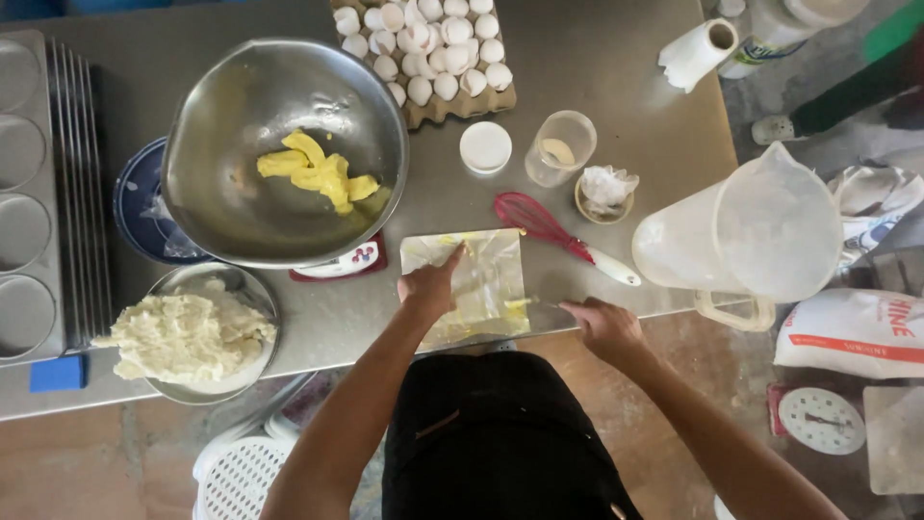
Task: The person spoons a white creamy ingredient from a plate into a metal mixing bowl containing butter, adding several spoonfuls while the bowl rests on a digital scale. They then lift the plate and scrape the remaining cream into the bowl with the spoon.
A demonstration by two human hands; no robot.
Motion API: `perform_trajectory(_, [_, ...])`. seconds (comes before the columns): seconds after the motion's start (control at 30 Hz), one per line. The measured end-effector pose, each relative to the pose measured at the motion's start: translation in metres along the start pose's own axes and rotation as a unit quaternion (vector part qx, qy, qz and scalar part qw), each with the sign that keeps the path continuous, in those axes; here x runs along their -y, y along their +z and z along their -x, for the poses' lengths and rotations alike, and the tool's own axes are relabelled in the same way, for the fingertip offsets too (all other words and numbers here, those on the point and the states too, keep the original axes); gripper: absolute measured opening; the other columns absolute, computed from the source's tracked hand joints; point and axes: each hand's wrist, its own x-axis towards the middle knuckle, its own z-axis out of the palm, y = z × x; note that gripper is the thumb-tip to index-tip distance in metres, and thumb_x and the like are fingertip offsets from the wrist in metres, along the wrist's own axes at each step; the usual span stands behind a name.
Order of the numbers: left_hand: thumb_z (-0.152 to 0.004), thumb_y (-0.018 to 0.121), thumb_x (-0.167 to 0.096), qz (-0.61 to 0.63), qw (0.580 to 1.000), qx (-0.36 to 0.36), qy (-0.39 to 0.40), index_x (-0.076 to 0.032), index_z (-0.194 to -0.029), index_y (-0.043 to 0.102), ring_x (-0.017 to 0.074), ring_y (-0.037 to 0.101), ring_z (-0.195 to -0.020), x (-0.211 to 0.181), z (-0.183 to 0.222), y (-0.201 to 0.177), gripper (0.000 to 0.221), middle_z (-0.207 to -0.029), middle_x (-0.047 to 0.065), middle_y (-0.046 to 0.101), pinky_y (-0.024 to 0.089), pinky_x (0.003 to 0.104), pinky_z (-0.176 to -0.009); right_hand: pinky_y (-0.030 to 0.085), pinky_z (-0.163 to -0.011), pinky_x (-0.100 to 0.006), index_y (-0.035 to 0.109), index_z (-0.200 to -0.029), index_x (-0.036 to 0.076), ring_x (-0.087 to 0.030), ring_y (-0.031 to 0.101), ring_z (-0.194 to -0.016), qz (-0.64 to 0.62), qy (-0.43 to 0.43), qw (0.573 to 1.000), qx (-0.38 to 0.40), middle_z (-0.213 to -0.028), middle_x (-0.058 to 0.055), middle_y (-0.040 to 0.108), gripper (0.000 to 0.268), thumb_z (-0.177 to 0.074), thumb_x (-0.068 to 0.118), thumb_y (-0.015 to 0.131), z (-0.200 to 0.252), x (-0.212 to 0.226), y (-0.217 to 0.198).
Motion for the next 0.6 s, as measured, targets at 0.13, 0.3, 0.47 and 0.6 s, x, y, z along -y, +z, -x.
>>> perform_trajectory(0.13, [-0.08,0.087,-0.038,-0.003,1.0,-0.004,0.015,-0.053,-0.161,-0.004,0.026,0.072,-0.098,-0.003,0.007,-0.004,0.122,-0.111,0.008,0.073,0.061,0.043,-0.082,0.06,-0.072,-0.038,0.07,-0.124,0.026,-0.02,0.072,-0.079,0.014,0.034,0.998,0.057,-0.104,-0.005,0.075,0.027,-0.102,0.021,0.055,-0.001,0.023,-0.002])
perform_trajectory(0.3, [-0.086,0.082,-0.034,0.004,1.0,0.013,-0.006,-0.051,-0.162,-0.005,0.0278,0.072,-0.097,-0.005,0.012,-0.007,0.116,-0.116,0.015,0.069,0.061,0.044,-0.085,0.06,-0.069,-0.04,0.069,-0.131,0.023,-0.021,0.071,-0.076,-0.025,0.038,0.999,0.001,-0.112,-0.004,0.075,0.045,-0.092,0.006,0.053,-0.003,0.031,0.001])
perform_trajectory(0.47, [-0.09,0.074,-0.028,0.048,0.996,-0.07,-0.003,-0.041,-0.163,0.004,0.0322,0.069,-0.104,0.002,0.015,0.021,0.102,-0.122,0.017,0.064,0.059,0.049,-0.085,0.056,-0.066,-0.037,0.074,-0.119,0.016,-0.021,0.071,-0.076,-0.091,-0.015,0.996,-0.014,-0.095,-0.009,0.076,0.026,-0.096,0.017,0.062,0.031,0.012,0.023])
perform_trajectory(0.6, [-0.106,0.056,-0.037,0.226,0.945,-0.237,-0.021,-0.009,-0.139,0.052,0.0383,0.068,-0.107,0.029,0.056,0.043,0.044,-0.117,0.019,0.068,0.058,0.055,-0.084,0.051,-0.052,-0.029,0.069,-0.113,0.003,-0.017,0.064,-0.058,-0.305,0.02,0.952,-0.018,-0.071,-0.01,0.068,0.024,-0.098,0.018,0.058,-0.005,0.049,0.042])
